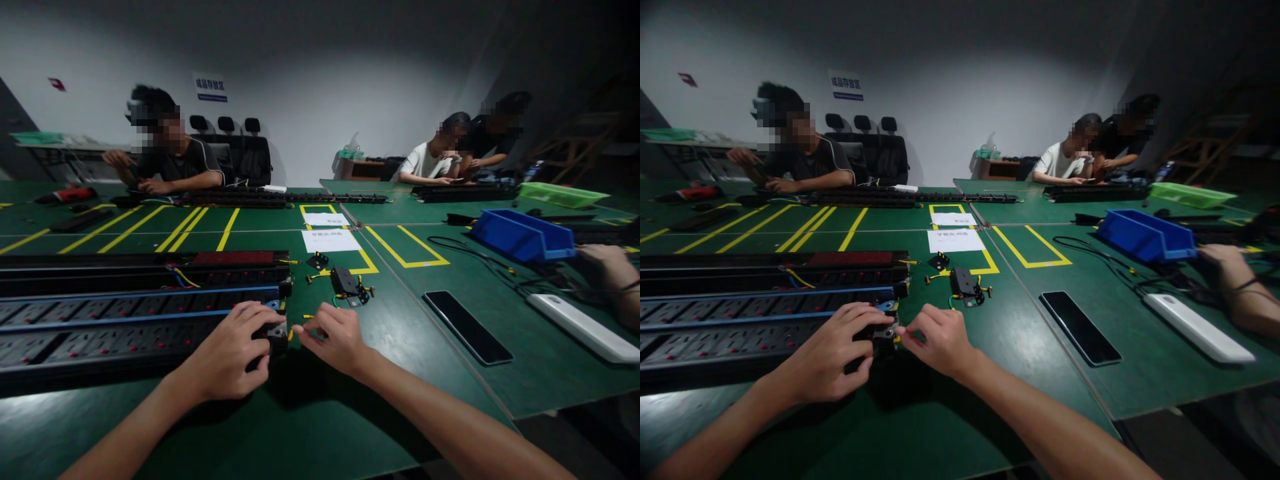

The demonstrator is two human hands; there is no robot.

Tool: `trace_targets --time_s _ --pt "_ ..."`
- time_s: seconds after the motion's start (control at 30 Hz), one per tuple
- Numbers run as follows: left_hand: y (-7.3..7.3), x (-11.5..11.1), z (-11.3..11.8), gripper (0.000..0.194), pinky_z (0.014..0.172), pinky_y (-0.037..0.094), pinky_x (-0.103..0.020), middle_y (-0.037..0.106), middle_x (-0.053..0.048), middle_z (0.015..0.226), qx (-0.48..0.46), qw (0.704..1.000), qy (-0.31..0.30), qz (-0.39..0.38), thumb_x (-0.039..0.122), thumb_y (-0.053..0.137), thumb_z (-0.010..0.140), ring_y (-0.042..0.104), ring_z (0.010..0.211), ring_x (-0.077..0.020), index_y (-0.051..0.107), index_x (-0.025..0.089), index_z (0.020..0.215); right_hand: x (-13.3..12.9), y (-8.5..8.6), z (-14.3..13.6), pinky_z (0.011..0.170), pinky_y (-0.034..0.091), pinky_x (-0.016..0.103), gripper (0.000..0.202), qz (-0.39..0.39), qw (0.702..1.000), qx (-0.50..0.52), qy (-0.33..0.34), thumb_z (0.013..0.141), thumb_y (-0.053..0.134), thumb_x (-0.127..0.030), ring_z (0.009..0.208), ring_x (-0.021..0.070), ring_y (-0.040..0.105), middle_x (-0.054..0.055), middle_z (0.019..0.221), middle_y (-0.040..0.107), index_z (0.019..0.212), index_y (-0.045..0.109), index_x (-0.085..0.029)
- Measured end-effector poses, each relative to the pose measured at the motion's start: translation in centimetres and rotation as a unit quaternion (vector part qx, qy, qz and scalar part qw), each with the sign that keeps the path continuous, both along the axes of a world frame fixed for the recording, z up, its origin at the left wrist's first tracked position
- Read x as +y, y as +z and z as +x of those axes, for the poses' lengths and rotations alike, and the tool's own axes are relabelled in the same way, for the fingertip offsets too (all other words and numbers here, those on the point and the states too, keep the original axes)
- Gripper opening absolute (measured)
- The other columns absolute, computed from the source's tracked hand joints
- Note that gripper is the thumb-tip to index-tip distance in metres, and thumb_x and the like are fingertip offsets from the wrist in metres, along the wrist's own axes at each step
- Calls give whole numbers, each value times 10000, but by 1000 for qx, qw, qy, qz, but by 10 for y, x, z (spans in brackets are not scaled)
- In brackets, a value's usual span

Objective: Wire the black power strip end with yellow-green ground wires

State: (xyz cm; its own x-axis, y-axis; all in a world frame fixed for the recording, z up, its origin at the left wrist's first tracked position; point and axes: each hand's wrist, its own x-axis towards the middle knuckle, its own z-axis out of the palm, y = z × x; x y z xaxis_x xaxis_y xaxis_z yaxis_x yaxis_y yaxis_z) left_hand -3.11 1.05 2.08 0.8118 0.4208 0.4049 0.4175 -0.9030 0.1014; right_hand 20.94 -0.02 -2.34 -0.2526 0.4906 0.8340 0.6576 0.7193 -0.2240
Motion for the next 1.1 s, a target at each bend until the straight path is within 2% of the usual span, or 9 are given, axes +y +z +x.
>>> trace_targets --time_s 0.17,0.33,0.43,0.5,0.6,0.77,1.1 --pt "2 -1 0 118 1102 361 -537 633 -95 1285 3 1000 -1 -7 152 593 816 526 1236 -293 703 189 797 -1 2 2 519 217 265 425 -32 998 -56 7 989 529 -289 483 83 367 -26 551 478 579 511 -178" --pt "1 0 0 111 1106 358 -531 638 -100 1269 8 1000 2 -8 148 592 814 526 1232 -291 691 180 776 -5 4 -2 522 217 275 401 -143 972 -149 113 987 493 -278 494 90 423 -17 559 539 600 529 -178" --pt "1 0 -1 116 1104 362 -524 637 -98 1265 6 1000 -2 -7 137 588 810 526 1228 -287 695 179 793 -11 5 -7 537 252 260 234 -214 943 -198 157 949 538 -244 520 93 493 -18 623 626 733 607 -184" --pt "1 0 -1 121 1100 365 -522 636 -97 1266 5 1000 -4 -7 134 589 808 525 1228 -288 701 180 811 -14 6 -9 539 249 266 90 -234 934 -224 153 913 569 -217 543 106 540 -13 697 689 908 656 -197" --pt "2 0 0 127 1092 372 -519 638 -95 1262 6 1000 -5 -7 136 594 805 528 1225 -288 708 186 825 -16 7 -9 540 223 285 208 -241 928 -255 125 891 578 -204 565 132 582 -6 748 726 1087 642 -220" --pt "4 0 1 129 1076 385 -511 643 -94 1246 5 1000 -6 -5 130 598 792 538 1212 -285 710 188 821 -15 6 -8 532 189 307 197 -245 919 -289 108 915 547 -216 560 144 585 -1 745 728 1097 620 -224" --pt "5 -1 1 137 1089 384 -509 636 -98 1255 14 1000 -1 -3 123 598 784 535 1226 -290 716 183 819 -18 14 -10 534 244 285 257 -247 911 -312 110 932 552 -221 595 156 613 1 785 729 1186 585 -235"
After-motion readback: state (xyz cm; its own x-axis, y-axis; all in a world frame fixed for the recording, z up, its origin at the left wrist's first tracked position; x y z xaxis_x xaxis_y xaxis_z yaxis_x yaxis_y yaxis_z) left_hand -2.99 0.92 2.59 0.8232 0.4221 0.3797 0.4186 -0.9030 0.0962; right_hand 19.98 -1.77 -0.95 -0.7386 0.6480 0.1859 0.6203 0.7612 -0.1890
